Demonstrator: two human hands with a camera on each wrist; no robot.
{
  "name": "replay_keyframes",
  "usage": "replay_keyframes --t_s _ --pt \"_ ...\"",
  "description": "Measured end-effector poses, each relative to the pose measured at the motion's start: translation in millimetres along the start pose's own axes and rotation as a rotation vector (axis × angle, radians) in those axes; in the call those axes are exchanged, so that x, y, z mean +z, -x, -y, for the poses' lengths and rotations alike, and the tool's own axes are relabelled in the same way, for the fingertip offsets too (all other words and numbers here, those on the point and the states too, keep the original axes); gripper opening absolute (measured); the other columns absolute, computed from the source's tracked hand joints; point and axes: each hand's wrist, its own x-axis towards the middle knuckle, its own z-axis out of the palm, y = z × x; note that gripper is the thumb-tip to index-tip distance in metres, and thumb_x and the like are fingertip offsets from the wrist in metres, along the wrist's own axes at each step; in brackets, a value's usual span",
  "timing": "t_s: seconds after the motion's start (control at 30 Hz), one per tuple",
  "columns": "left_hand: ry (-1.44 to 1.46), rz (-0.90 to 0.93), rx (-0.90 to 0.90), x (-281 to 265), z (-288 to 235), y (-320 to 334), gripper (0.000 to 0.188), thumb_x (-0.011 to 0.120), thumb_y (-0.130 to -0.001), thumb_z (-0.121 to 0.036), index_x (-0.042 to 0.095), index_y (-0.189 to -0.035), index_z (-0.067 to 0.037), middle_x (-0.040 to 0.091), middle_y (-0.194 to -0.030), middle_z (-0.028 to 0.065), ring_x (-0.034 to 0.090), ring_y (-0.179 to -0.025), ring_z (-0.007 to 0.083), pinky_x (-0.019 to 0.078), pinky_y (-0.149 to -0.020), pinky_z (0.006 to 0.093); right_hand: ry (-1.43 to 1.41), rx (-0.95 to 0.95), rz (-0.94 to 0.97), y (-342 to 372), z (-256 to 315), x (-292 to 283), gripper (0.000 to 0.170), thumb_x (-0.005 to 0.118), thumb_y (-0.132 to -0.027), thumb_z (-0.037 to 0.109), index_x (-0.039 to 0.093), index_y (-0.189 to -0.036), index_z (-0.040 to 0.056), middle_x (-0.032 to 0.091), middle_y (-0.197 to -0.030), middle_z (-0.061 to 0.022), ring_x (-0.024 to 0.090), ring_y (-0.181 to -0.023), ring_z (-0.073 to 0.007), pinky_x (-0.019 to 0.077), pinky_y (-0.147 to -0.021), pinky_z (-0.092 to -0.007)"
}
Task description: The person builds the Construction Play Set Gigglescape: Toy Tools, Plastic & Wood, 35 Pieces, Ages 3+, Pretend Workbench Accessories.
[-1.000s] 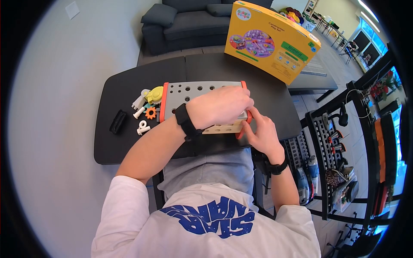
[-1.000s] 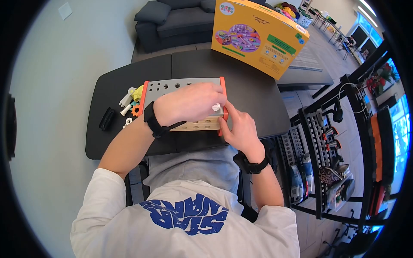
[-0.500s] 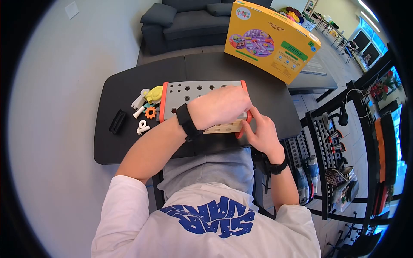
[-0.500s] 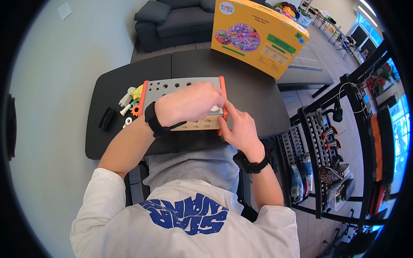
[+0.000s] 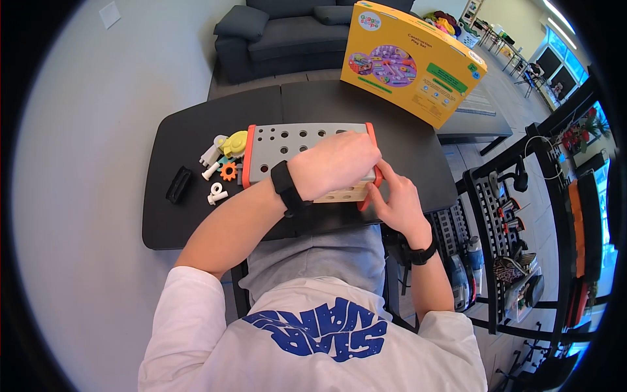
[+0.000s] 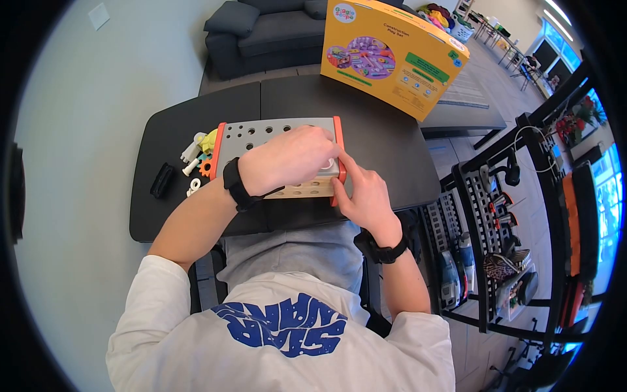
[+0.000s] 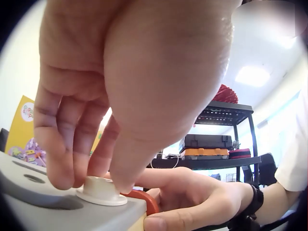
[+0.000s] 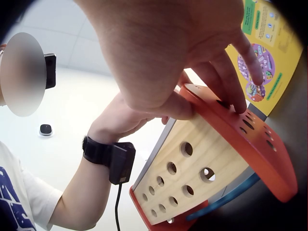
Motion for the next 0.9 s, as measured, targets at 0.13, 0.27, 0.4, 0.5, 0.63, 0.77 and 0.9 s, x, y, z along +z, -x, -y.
replay_keyframes --t_s 0.13,0.27,0.4,0.5,0.63,0.77,0.9 --pt "0.027 0.029 0.038 -5.3 -4.6 0.3 0.026 0.068 -0.077 0.002 0.074 -0.102 -0.001 0.07 -0.099 0.0165 0.069 -0.096 0.0357 0.0564 -0.087 0.043 0.011 0.016 0.019 0.0 0.5 -0.5 0.054 0.066 -0.088 0.013 0.055 -0.139 0.0044 0.069 -0.079 -0.0232 0.067 -0.073 -0.0439 0.0545 -0.07 -0.0487" --pt "0.026 0.017 -0.015 -4.4 -4.8 1.0 0.028 0.068 -0.076 0.005 0.072 -0.103 -0.001 0.07 -0.1 0.0165 0.069 -0.099 0.0353 0.0563 -0.088 0.0429 -0.004 0.056 0.04 -1.0 4.5 -3.4 0.053 0.066 -0.088 0.014 0.055 -0.139 0.0043 0.069 -0.079 -0.0231 0.067 -0.072 -0.0438 0.0543 -0.07 -0.0489" --pt "-0.013 0.005 0.037 -0.4 -1.8 0.5 0.031 0.069 -0.075 0.006 0.071 -0.105 0.0 0.069 -0.102 0.0159 0.068 -0.101 0.0349 0.0562 -0.088 0.0428 0.003 0.048 0.037 -0.2 2.6 -2.6 0.052 0.066 -0.088 0.014 0.055 -0.138 0.0047 0.069 -0.078 -0.0228 0.067 -0.072 -0.0438 0.0543 -0.07 -0.0488" --pt "-0.059 0.089 0.09 -5.0 -0.9 -0.5 0.032 0.069 -0.075 0.006 0.07 -0.107 0.0 0.069 -0.104 0.0153 0.068 -0.101 0.0346 0.056 -0.088 0.0427 0.007 0.046 0.04 0.1 2.5 -2.5 0.052 0.066 -0.088 0.014 0.055 -0.138 0.0047 0.069 -0.078 -0.0228 0.067 -0.072 -0.0437 0.0545 -0.07 -0.0485" --pt "-0.072 0.014 0.117 0.4 3.6 2.0 0.031 0.071 -0.076 0.001 0.07 -0.107 -0.001 0.069 -0.102 0.0146 0.068 -0.099 0.034 0.0559 -0.088 0.0428 0.001 0.012 0.008 -0.3 0.7 -1.0 0.052 0.066 -0.088 0.014 0.056 -0.138 0.0053 0.069 -0.08 -0.0229 0.068 -0.073 -0.043 0.0548 -0.07 -0.0483" --pt "-0.124 0.016 0.0 -0.7 7.5 5.5 0.021 0.07 -0.085 -0.012 0.073 -0.104 -0.004 0.07 -0.095 0.012 0.069 -0.095 0.0328 0.0564 -0.085 0.0422 -0.029 0.022 0.014 -1.3 4.8 -2.1 0.055 0.067 -0.088 0.014 0.054 -0.141 0.0069 0.07 -0.082 -0.0229 0.068 -0.074 -0.0427 0.055 -0.071 -0.0482" --pt "-0.147 -0.184 0.003 -14.0 28.1 26.0 0.018 0.069 -0.09 -0.021 0.075 -0.097 -0.006 0.071 -0.09 0.0103 0.069 -0.091 0.0318 0.0566 -0.082 0.0412 -0.03 0.056 0.043 -0.5 6.2 -4.3 0.06 0.066 -0.089 0.014 0.051 -0.147 0.0096 0.071 -0.088 -0.0231 0.069 -0.075 -0.0421 0.0552 -0.074 -0.047"
